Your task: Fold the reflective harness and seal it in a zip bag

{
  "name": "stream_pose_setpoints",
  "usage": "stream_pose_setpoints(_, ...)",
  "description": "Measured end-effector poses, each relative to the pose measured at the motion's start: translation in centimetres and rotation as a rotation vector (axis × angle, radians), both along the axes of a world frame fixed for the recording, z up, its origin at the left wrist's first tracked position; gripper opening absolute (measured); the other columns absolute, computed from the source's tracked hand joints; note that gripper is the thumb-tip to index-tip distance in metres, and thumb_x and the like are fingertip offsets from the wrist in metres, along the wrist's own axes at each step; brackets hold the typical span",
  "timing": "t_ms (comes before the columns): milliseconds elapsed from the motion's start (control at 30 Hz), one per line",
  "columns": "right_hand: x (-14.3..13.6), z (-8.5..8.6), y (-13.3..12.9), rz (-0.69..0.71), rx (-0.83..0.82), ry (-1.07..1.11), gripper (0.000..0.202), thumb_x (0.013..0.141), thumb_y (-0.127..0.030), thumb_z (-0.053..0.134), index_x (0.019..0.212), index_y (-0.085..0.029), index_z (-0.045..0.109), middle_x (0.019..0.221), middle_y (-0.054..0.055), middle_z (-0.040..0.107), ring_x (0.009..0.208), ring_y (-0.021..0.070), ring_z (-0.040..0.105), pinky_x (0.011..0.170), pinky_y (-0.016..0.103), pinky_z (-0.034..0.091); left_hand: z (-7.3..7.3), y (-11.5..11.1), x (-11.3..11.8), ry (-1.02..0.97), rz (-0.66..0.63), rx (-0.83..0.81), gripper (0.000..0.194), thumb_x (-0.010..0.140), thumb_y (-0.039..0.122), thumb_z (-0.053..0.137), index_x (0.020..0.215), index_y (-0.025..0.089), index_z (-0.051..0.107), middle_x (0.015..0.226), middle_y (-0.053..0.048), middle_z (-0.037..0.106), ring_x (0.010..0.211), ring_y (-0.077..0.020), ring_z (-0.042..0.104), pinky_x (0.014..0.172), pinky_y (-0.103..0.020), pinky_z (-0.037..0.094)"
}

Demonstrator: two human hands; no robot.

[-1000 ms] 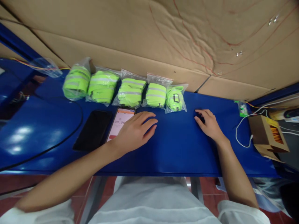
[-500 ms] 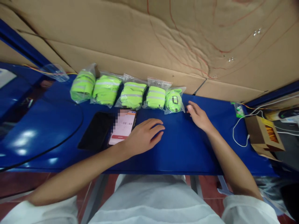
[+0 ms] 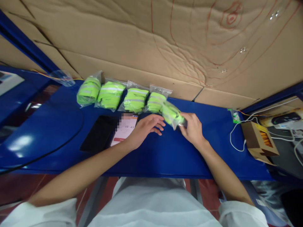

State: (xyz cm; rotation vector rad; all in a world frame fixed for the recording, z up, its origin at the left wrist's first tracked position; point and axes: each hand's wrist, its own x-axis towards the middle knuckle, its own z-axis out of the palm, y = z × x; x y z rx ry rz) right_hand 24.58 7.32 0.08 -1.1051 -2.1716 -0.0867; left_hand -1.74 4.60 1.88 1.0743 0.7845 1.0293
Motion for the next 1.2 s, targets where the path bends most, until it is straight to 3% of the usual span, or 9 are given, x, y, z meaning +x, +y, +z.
stream_pose_setpoints(67, 0.2, -0.3, -0.4, 0.057, 0.186, -0.115, 0.041, 0.098, -0.016, 0.058, 0.136, -0.03, 0.052, 0.112, 0.007, 0.064, 0.107, 0.0259, 0.064, 0.091, 0.043, 0.054, 0.1, 0.0, -0.2, -0.074, -0.001, -0.064, 0.052, 0.089, 0.065, 0.072, 0.093, 0.013, 0.07, 0.091, -0.009, 0.072, 0.081, -0.0184, 0.071, 0.069, -0.029, 0.062)
stream_pose_setpoints(133, 0.3, -0.6, -0.1, 0.051, 0.252, -0.134, 0.043, 0.096, -0.008, 0.056, 0.131, -0.032, 0.052, 0.108, 0.006, 0.061, 0.111, 0.0261, 0.063, 0.095, 0.045, 0.052, 0.1, -0.2, -0.1, -0.051, -0.005, -0.094, 0.049, 0.086, 0.061, 0.077, 0.087, 0.012, 0.07, 0.089, -0.009, 0.073, 0.079, -0.018, 0.071, 0.068, -0.029, 0.062)
stream_pose_setpoints(267, 0.5, -0.4, 0.0, 0.094, 0.032, -0.135, 0.044, 0.095, -0.006, 0.054, 0.132, -0.029, 0.052, 0.12, 0.009, 0.059, 0.13, 0.0296, 0.057, 0.105, 0.051, 0.05, -0.6, -0.8, 0.4, 0.07, -0.03, -0.141, 0.051, 0.078, 0.057, 0.086, 0.093, 0.011, 0.072, 0.092, -0.009, 0.075, 0.08, -0.0173, 0.071, 0.069, -0.028, 0.062)
stream_pose_setpoints(400, 0.7, 2.1, -2.1, 0.138, -0.226, -0.213, 0.054, 0.092, -0.028, 0.074, 0.142, -0.027, 0.052, 0.154, 0.016, 0.043, 0.155, 0.0413, 0.033, 0.12, 0.064, 0.035, -1.2, -1.0, 0.5, 0.099, -0.002, -0.145, 0.051, 0.079, 0.058, 0.084, 0.093, 0.012, 0.07, 0.089, -0.007, 0.075, 0.076, -0.0152, 0.069, 0.067, -0.027, 0.06)
stream_pose_setpoints(500, -0.2, 3.6, -4.0, 0.213, -0.339, -0.17, 0.065, 0.089, -0.049, 0.08, 0.145, -0.029, 0.052, 0.146, 0.015, 0.05, 0.142, 0.0362, 0.048, 0.116, 0.056, 0.041, -0.9, -1.0, 0.3, 0.088, 0.027, -0.075, 0.044, 0.087, 0.056, 0.078, 0.092, 0.013, 0.068, 0.086, -0.004, 0.073, 0.076, -0.0136, 0.068, 0.066, -0.024, 0.057)
stream_pose_setpoints(600, -1.7, 3.5, -5.0, 0.324, -0.385, -0.103, 0.065, 0.087, -0.059, 0.079, 0.136, -0.024, 0.055, 0.126, 0.013, 0.064, 0.118, 0.0288, 0.062, 0.101, 0.044, 0.051, -0.7, -1.2, 0.2, 0.143, 0.017, -0.004, 0.038, 0.091, 0.052, 0.075, 0.091, 0.015, 0.066, 0.083, -0.002, 0.072, 0.073, -0.0116, 0.065, 0.065, -0.022, 0.054)
stream_pose_setpoints(733, -3.4, 2.1, -5.4, 0.226, -0.201, -0.004, 0.033, 0.095, -0.045, 0.076, 0.11, -0.022, 0.058, 0.102, 0.008, 0.071, 0.094, 0.0239, 0.067, 0.082, 0.039, 0.05, -1.3, -2.0, 0.5, 0.261, -0.056, 0.137, 0.034, 0.094, 0.049, 0.072, 0.089, 0.015, 0.069, 0.081, -0.001, 0.073, 0.073, -0.0114, 0.065, 0.069, -0.022, 0.051)
stream_pose_setpoints(867, -3.6, 1.9, -5.6, 0.26, -0.228, 0.102, 0.017, 0.098, -0.03, 0.074, 0.104, -0.023, 0.06, 0.096, 0.004, 0.074, 0.086, 0.0192, 0.069, 0.079, 0.036, 0.05, -1.6, -2.3, 0.6, 0.279, -0.081, 0.165, 0.03, 0.092, 0.046, 0.075, 0.089, 0.016, 0.073, 0.085, -0.002, 0.076, 0.081, -0.0142, 0.07, 0.076, -0.023, 0.053)
stream_pose_setpoints(1200, -3.3, 2.7, -5.4, 0.274, -0.249, 0.206, 0.022, 0.093, -0.031, 0.08, 0.101, -0.023, 0.061, 0.091, 0.001, 0.072, 0.083, 0.0171, 0.068, 0.08, 0.034, 0.05, -1.1, -2.4, 0.3, 0.282, -0.098, 0.267, 0.026, 0.099, 0.04, 0.068, 0.102, 0.015, 0.076, 0.097, -0.005, 0.078, 0.09, -0.0155, 0.071, 0.084, -0.024, 0.053)
